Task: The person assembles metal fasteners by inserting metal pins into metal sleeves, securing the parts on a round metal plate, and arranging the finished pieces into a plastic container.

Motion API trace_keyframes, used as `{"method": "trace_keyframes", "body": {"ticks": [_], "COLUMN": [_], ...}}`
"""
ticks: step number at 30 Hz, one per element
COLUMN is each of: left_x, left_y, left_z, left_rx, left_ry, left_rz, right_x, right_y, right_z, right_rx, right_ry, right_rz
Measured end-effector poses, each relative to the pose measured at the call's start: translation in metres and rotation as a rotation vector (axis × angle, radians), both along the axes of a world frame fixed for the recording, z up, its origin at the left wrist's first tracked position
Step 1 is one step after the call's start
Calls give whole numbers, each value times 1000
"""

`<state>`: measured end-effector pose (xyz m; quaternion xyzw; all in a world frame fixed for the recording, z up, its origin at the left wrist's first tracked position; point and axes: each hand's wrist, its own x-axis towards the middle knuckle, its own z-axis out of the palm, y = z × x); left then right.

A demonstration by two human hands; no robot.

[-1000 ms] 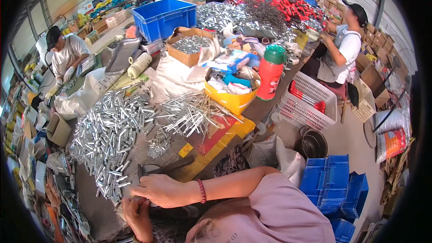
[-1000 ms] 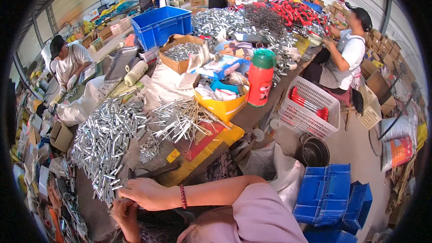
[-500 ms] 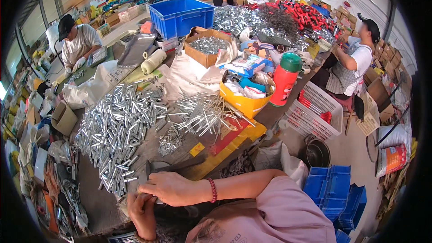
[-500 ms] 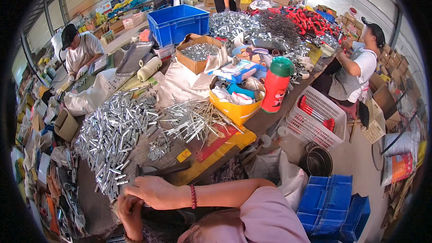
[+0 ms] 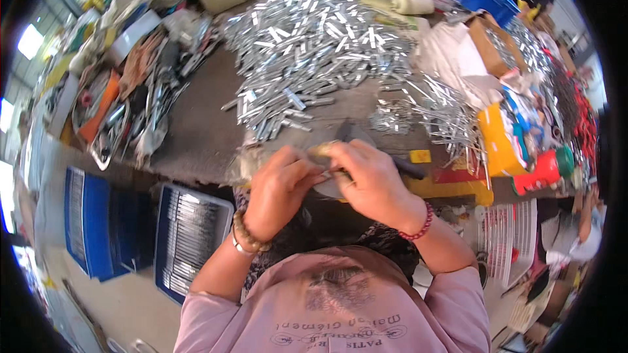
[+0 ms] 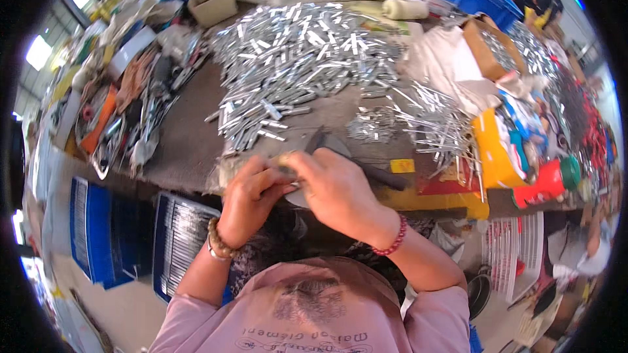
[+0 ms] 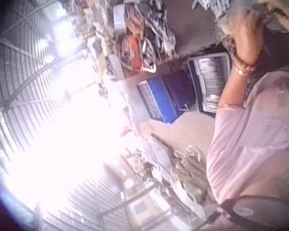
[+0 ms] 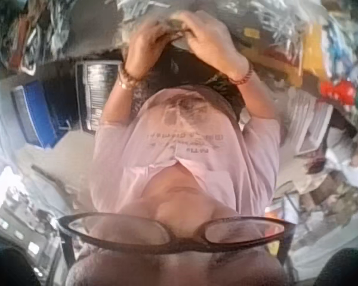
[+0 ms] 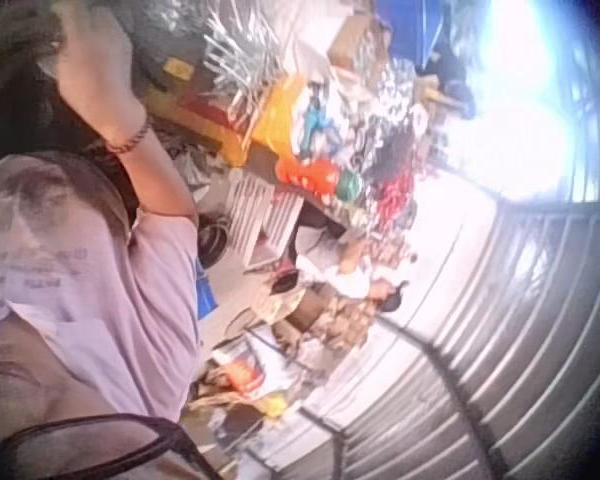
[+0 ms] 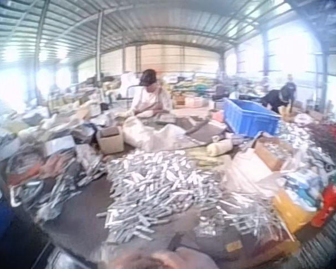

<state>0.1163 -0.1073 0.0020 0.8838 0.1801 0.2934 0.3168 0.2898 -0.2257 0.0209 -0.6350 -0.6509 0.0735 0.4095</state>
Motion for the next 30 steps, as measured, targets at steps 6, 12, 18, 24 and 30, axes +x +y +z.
{"method": "trace_keyframes", "body": {"ticks": [6, 12, 18, 24, 30], "left_x": [-7, -10, -6, -6, -6], "left_y": [3, 4, 3, 6, 7], "left_z": [-9, -10, -6, -5, -8], "left_rx": [6, -6, -33, -52, -42], "left_ry": [-38, -7, -25, -4, -32], "left_rz": [-6, -15, -22, -45, -61], "right_x": [-5, -3, 35, 18, 2], "right_y": [3, -8, -35, -59, -70], "right_z": [2, 28, 11, 12, 26], "right_rx": [-78, -150, -218, -52, 48], "right_ry": [-18, -233, -389, -249, -247], "right_rz": [25, 2, -244, -241, -182]}}
